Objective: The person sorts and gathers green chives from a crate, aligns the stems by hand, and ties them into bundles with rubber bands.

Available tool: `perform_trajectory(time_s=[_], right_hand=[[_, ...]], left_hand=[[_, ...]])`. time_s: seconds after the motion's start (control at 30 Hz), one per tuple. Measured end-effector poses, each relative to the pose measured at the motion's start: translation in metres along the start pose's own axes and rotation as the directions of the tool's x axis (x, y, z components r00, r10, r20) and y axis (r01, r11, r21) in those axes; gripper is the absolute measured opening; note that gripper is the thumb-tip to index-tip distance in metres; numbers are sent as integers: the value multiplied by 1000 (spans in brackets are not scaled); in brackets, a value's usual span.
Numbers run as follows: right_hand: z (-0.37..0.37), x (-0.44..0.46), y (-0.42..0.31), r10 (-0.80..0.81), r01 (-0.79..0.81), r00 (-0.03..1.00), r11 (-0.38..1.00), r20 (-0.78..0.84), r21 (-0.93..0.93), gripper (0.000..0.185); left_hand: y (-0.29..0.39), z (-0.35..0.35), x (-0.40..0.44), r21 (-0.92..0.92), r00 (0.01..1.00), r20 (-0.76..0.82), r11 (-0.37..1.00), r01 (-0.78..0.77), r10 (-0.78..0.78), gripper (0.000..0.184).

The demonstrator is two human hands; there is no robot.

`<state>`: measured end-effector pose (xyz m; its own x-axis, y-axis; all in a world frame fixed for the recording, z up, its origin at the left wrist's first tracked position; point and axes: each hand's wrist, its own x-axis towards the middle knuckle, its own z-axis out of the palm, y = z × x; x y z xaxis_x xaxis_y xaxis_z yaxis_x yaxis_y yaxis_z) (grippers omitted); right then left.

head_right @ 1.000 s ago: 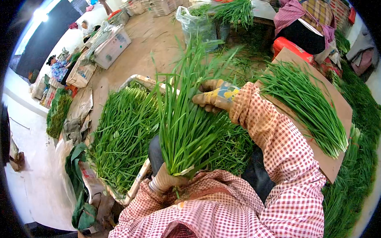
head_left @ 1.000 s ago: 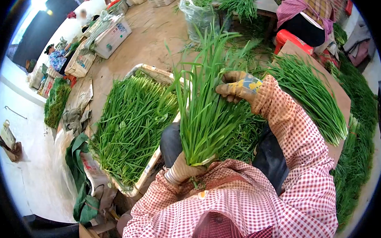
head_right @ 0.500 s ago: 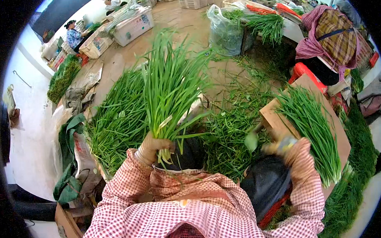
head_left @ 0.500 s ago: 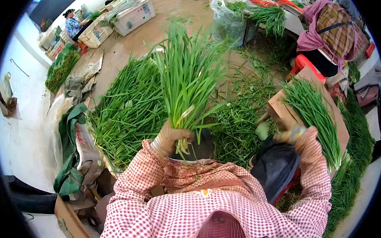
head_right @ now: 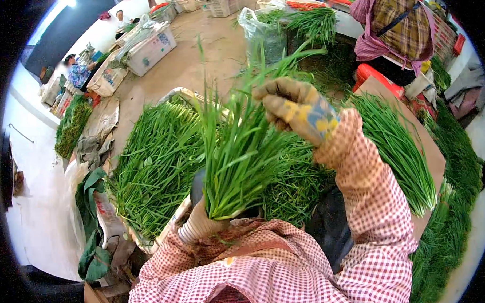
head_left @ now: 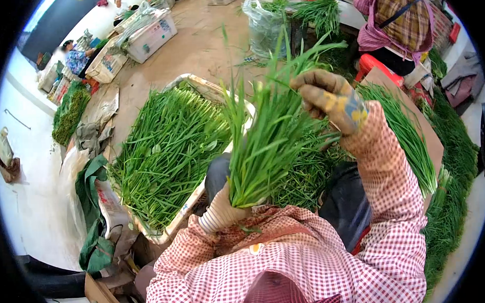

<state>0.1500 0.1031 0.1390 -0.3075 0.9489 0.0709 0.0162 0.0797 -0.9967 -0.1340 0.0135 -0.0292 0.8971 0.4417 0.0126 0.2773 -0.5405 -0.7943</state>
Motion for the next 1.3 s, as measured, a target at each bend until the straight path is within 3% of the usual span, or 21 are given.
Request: perform_trajectory(time_s=[0.03,0.1,0.17,0.27,0.3,0.33,0.37,0.4,0.43,0.47,0.5,0.53,0.57,0.6,0.63,0.67,0.7,0.77,1.07,1.13,1.3], right_hand=[[0,3,-8,5,-5,1000,1000,-7,0,27],[2,8,-18,107,-94,992,980,65,-177,35],[1,15,-14,120,-67,985,931,125,-360,40],[-9,28,-6,260,-95,938,828,228,-552,52],[-10,30,-5,364,-128,902,741,233,-660,51],[-9,31,-4,465,-148,856,639,225,-755,50],[-9,31,-3,453,-130,863,627,223,-768,46],[-9,31,-2,453,-134,864,627,220,-768,46],[-8,32,-1,457,-92,850,619,262,-780,43],[-9,34,1,461,-49,833,611,305,-790,39],[-16,36,16,203,289,887,457,414,-841,38],[-15,35,16,203,289,887,458,416,-840,38],[-14,34,16,185,300,894,428,407,-852,36],[-12,32,16,165,311,901,397,401,-863,33],[-9,28,17,95,291,933,369,347,-883,29],[-10,30,20,94,295,932,370,351,-881,29],[-12,35,28,50,280,943,412,328,-867,27],[-14,38,37,-84,289,956,424,280,-858,26],[-96,34,10,-430,87,877,580,-213,-810,20],[-150,25,28,-386,206,842,875,-377,-437,24],[-181,-64,53,-136,-356,747,745,-650,-565,20]], left_hand=[[4,-1,-1,523,993,20,845,-112,119,42],[14,-4,-2,955,956,133,224,-195,263,41],[16,-17,1,871,924,314,-452,-190,216,42],[26,-14,4,664,901,385,-738,-119,202,42],[28,-16,2,209,906,413,-978,2,90,41],[27,-20,1,-303,900,435,-945,123,-23,40],[27,-16,1,300,893,433,-954,-17,121,40],[27,-13,2,788,906,351,-598,-148,238,40],[22,-18,3,788,906,349,-598,-146,240,40],[14,-27,5,339,915,373,-941,17,151,40],[12,-28,5,58,926,360,-994,95,109,40],[11,-29,6,-231,936,346,-961,154,67,41],[13,-22,6,360,920,347,-932,48,181,41],[13,-18,5,820,918,285,-566,-84,275,42],[8,-22,3,820,918,288,-566,-87,275,42],[-1,-29,-1,353,919,375,-935,-21,121,42],[-10,-37,-4,-242,931,362,-970,37,-55,44],[-25,-38,-2,-666,944,312,-733,136,-109,68],[-55,-15,-18,-380,746,648,-915,138,-157,85],[-68,3,-23,-430,739,620,-902,40,-263,87],[-102,17,-32,-237,673,688,-961,-145,-271,74]])
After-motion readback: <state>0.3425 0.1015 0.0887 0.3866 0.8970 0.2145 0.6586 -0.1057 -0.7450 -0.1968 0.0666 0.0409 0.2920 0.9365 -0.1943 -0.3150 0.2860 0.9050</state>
